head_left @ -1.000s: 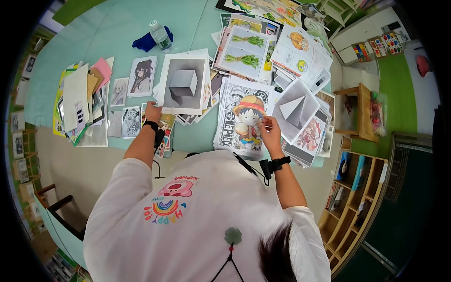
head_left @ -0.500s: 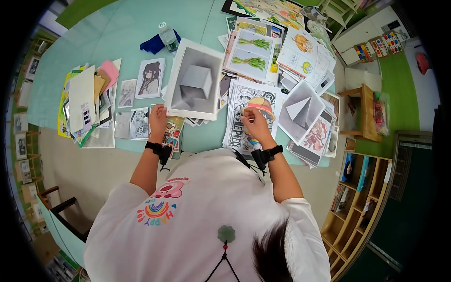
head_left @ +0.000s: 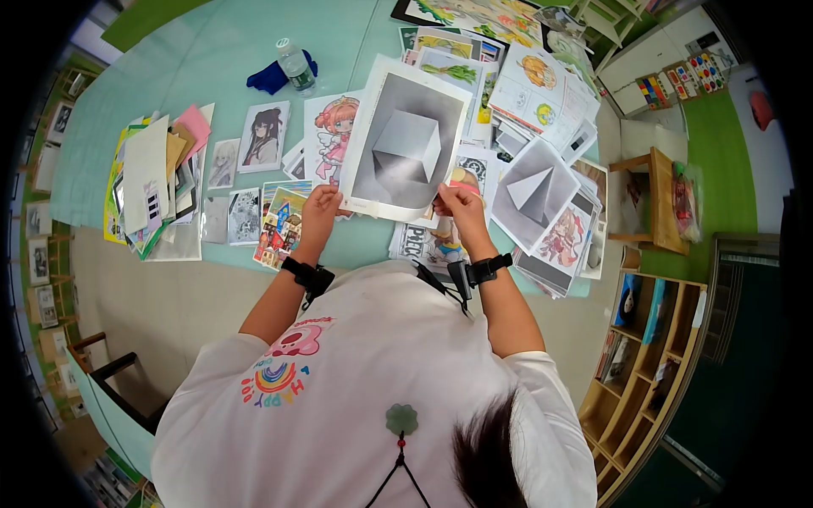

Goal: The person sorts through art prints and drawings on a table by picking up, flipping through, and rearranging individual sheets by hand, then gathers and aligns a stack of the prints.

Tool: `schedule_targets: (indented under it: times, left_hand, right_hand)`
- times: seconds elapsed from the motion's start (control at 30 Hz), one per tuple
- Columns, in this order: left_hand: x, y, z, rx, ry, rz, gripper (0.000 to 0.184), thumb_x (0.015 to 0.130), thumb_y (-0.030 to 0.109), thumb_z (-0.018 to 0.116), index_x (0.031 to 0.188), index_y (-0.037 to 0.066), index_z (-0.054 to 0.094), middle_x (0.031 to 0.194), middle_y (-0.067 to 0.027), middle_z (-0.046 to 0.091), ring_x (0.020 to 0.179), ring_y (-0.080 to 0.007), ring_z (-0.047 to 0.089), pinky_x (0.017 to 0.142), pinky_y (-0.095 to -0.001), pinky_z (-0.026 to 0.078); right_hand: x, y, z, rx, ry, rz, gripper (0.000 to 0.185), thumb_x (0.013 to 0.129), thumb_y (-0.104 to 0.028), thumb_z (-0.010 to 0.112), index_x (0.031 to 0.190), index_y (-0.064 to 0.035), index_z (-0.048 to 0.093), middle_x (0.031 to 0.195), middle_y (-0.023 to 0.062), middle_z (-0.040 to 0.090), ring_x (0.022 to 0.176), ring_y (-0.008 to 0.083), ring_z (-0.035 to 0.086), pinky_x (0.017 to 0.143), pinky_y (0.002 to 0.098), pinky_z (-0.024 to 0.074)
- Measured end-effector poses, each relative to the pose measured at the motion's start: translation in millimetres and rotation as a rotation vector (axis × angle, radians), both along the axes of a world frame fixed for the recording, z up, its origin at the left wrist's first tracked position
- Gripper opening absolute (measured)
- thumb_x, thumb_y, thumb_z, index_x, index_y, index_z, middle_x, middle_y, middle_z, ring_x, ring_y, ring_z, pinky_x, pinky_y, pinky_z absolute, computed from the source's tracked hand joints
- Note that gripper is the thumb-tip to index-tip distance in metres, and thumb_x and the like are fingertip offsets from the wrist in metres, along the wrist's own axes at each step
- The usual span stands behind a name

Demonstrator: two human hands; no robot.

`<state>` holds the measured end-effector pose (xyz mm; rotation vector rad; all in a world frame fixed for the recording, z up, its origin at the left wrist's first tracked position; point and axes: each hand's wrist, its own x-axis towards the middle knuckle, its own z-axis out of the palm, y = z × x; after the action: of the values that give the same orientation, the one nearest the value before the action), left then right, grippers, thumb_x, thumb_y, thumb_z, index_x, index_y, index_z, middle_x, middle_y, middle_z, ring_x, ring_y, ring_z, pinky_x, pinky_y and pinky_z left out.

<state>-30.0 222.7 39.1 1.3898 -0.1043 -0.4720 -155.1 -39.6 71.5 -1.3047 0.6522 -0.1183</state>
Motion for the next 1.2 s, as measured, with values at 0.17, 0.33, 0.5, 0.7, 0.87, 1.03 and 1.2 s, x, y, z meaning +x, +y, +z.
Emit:
schedule_targets:
  times: [0.17,0.33,0.5,0.7,0.87,1.03,1.2]
  left_hand:
    - [-9,-17,-10,-0.027,0.010,-0.050,0.010,0.089,0.003,0.053,0.098,0.000,0.051,0.085,-0.0066,0.058,0.075,-0.0117,0.058,0.063,-0.0280,0.056]
    - [-18,-34,-10,0.012,0.037,-0.026,0.012,0.088,0.005,0.055,0.100,0.002,0.051,0.083,-0.0038,0.059,0.072,-0.0107,0.058,0.064,-0.0266,0.054]
    - [-21,-49,-19,0.015,0.054,0.007,0.012,0.089,0.007,0.055,0.099,0.003,0.051,0.085,-0.0051,0.060,0.072,-0.0116,0.059,0.065,-0.0254,0.053]
    - [-28,-60,-16,0.053,0.138,-0.025,0.011,0.089,0.006,0.054,0.098,0.001,0.051,0.090,-0.0078,0.060,0.079,-0.0133,0.060,0.066,-0.0285,0.055]
    - [-33,-54,-33,0.091,0.156,-0.021,0.013,0.089,0.008,0.054,0.101,0.005,0.050,0.089,-0.0055,0.060,0.077,-0.0124,0.060,0.069,-0.0260,0.053]
    - [-39,-47,-50,0.112,0.169,0.013,0.012,0.089,0.008,0.054,0.100,0.005,0.050,0.088,-0.0047,0.060,0.077,-0.0115,0.060,0.069,-0.0250,0.053]
    - [-45,-45,-62,0.132,0.202,0.010,0.014,0.089,0.006,0.053,0.101,0.002,0.049,0.089,-0.0058,0.059,0.079,-0.0136,0.060,0.069,-0.0287,0.055]
  right_hand:
    - [-26,-24,-29,-0.254,0.012,-0.132,0.011,0.083,-0.009,0.059,0.086,0.0012,0.059,0.067,0.0045,0.060,0.060,0.0091,0.055,0.057,0.0228,0.0446]
    - [-68,-78,-63,-0.678,0.027,-0.427,0.013,0.088,-0.013,0.053,0.090,-0.0002,0.056,0.070,0.0051,0.057,0.058,0.0103,0.052,0.054,0.0246,0.0426]
    - [-118,-139,-63,-0.546,0.155,-0.638,0.014,0.088,-0.013,0.054,0.092,0.0000,0.055,0.071,0.0049,0.057,0.055,0.0113,0.052,0.048,0.0259,0.0428]
    - [-162,-194,-67,-0.306,0.156,-0.927,0.014,0.087,-0.014,0.056,0.094,-0.0021,0.054,0.063,0.0011,0.053,0.045,0.0074,0.046,0.035,0.0224,0.0372]
    - [-194,-243,-84,-0.313,0.188,-0.955,0.014,0.087,-0.016,0.052,0.094,-0.0043,0.053,0.060,0.0025,0.050,0.040,0.0106,0.042,0.034,0.0252,0.0313]
    - [-203,-254,-96,-0.036,0.125,-1.023,0.014,0.087,-0.017,0.054,0.096,-0.0064,0.051,0.062,0.0038,0.049,0.043,0.0125,0.043,0.036,0.0254,0.0338]
    - [-204,-254,-100,0.153,-0.062,-0.911,0.012,0.089,-0.013,0.053,0.099,-0.0059,0.050,0.071,0.0049,0.050,0.047,0.0099,0.042,0.039,0.0212,0.0333]
